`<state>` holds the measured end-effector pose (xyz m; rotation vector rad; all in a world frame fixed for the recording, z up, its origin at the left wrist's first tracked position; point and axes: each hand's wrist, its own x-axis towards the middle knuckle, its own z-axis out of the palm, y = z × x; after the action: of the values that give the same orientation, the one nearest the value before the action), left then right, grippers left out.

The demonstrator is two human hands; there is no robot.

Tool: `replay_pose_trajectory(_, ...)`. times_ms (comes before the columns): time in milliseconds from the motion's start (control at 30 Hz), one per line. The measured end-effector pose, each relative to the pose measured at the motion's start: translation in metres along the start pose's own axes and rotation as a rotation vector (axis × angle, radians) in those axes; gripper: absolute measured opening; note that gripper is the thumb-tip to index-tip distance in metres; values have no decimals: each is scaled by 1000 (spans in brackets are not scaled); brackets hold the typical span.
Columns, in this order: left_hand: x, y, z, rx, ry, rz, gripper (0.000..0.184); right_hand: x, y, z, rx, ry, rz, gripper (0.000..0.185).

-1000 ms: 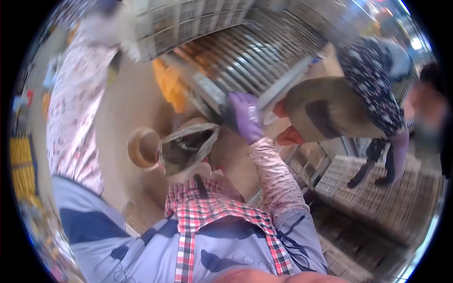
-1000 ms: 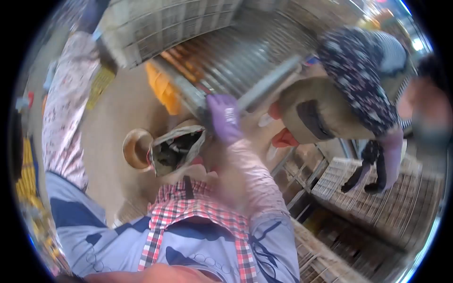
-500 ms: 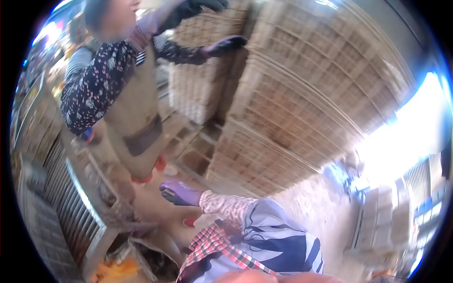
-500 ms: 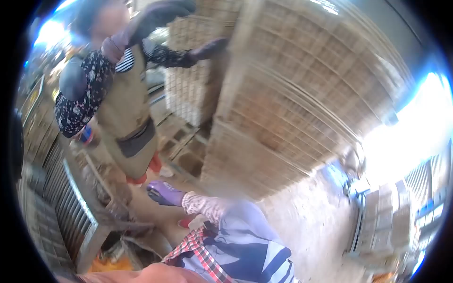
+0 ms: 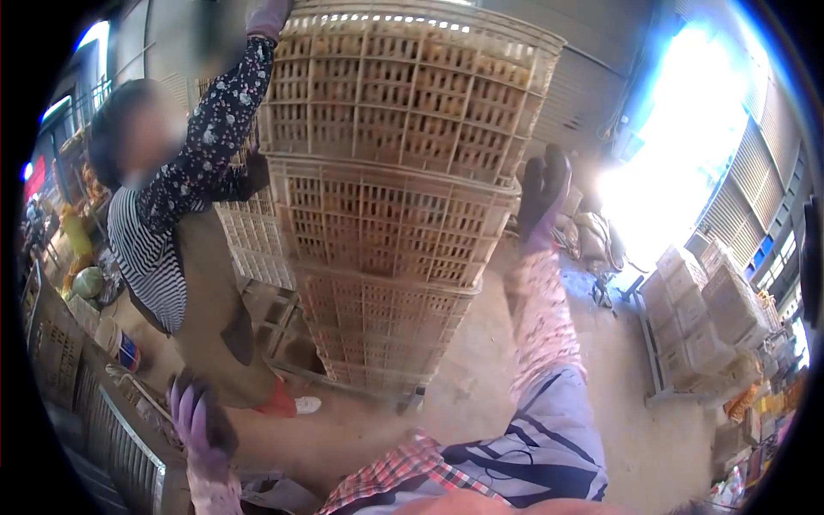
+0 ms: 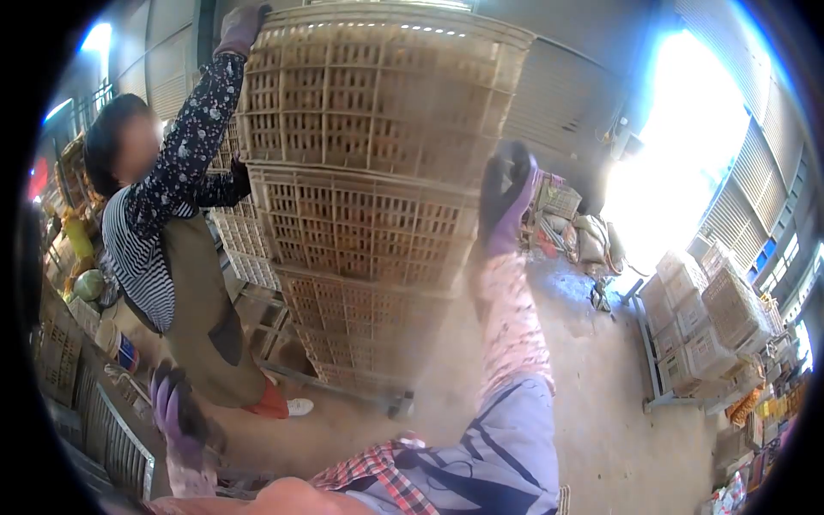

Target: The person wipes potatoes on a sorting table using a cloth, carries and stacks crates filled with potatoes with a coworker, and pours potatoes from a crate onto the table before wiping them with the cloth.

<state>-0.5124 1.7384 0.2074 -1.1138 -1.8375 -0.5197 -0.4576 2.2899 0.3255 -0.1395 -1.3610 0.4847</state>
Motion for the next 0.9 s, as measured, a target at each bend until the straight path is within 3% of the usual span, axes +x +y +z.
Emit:
replay_pose_trajectory(100,93,23,56,-121,213,234,33,66,17,-9,112,-151,297,45)
replay_pose_trajectory(167,181,52,69,-157,173,329,35,98,42,-2,276,-191,314,45)
replay_pose_trajectory(267,303,73,117,-109,358,443,34,166,81,18,408,-224,91,47)
replay_pose_trajectory(433,428,134,181,-150,509,383,47,272,137,43,586,-452,77,57)
replay_pose_trajectory(467,432,138,190,-151,509,331,48,280,147,57,599,-524,99,60)
replay_pose_trajectory(567,405,142,210,-274,562,313,49,282,171,110,787,-347,87,51)
replay_pose_trajectory(633,355,143,213,-368,556,276,35,255,117,108,1282,-432,355,44)
replay_pose_trajectory(667,316,143,218,-324,516,207,41,274,132,108,1384,-754,521,36)
replay_pose_trajectory(733,240,130,236,-267,364,72,52,260,89,103,1174,-415,528,33)
replay_pose_trajectory(867,186,120,268,-460,140,-385,59,248,54,103,1082,-491,129,31)
replay_pose_trajectory(900,182,114,286,-518,62,-488,52,250,47,103,839,-423,-132,31)
